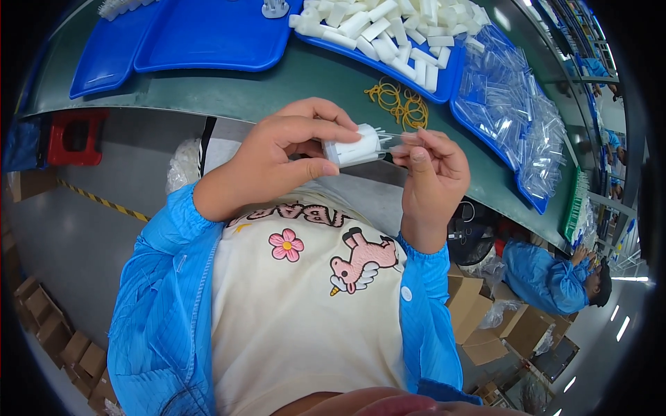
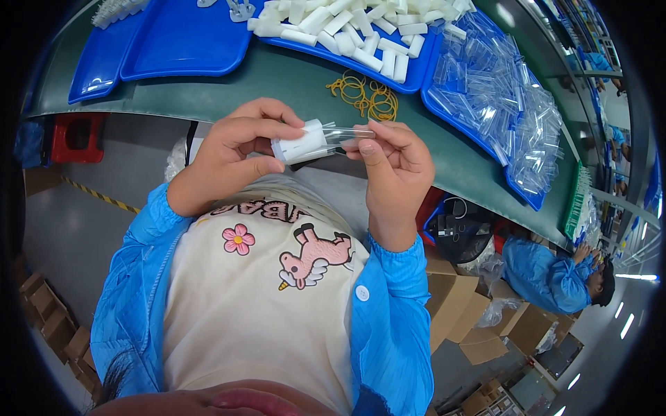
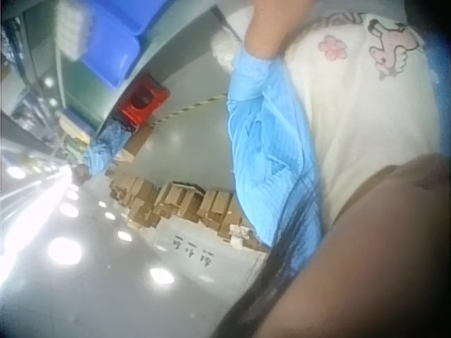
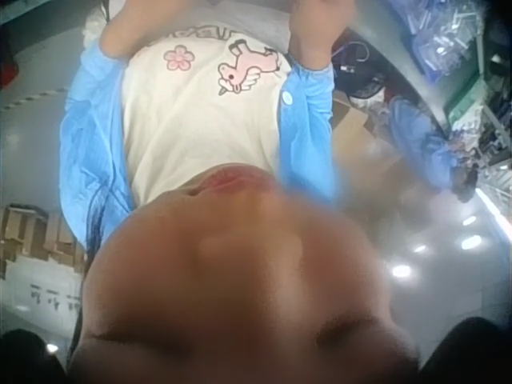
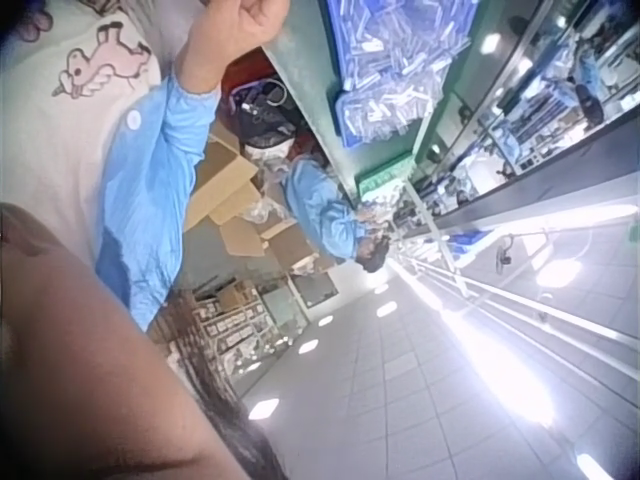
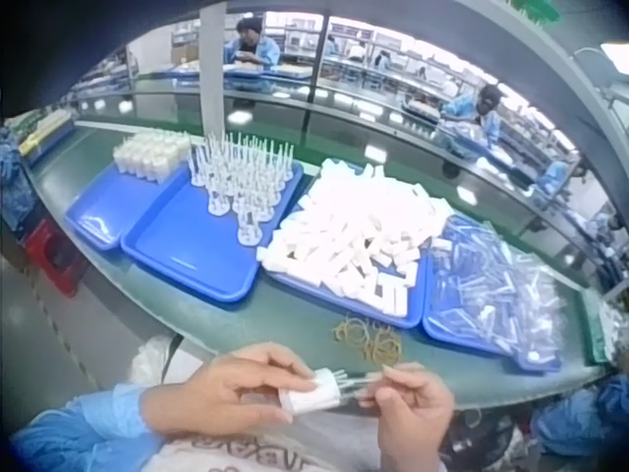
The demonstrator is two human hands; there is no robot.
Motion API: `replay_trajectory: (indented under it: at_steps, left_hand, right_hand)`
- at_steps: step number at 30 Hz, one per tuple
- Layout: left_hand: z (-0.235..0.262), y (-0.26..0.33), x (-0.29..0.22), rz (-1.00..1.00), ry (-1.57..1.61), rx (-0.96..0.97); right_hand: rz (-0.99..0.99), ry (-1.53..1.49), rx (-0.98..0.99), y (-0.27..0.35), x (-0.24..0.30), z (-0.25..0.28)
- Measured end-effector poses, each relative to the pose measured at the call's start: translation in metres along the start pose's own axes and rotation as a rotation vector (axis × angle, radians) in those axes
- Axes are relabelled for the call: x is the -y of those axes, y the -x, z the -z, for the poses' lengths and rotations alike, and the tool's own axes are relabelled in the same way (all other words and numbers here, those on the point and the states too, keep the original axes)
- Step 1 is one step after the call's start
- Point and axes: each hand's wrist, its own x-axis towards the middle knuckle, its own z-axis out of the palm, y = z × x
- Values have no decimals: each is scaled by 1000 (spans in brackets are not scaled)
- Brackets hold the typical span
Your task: The person assembles components by mounting white foam pieces onto plastic pronged bases, sliding clear plastic covers over them, and securing the assemblies with rubber bands.
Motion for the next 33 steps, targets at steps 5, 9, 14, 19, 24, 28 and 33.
replay_trajectory:
  at_steps: [5,9,14,19,24,28,33]
  left_hand:
    - [13,0,-3,-1,-57,129]
    - [10,2,1,39,93,66]
    - [8,3,9,34,117,128]
    - [3,3,15,-25,127,100]
    - [-5,3,31,-198,243,50]
    - [-3,4,37,-233,192,27]
    - [-1,5,42,-312,117,-11]
  right_hand:
    - [-113,-55,84,0,0,7]
    - [-71,-3,181,-2,-4,11]
    - [-62,23,195,1,-5,4]
    - [-33,110,-31,8,-5,-16]
    - [102,157,-27,13,-11,-35]
    - [77,126,13,16,-13,-39]
    - [136,99,172,16,-18,-48]
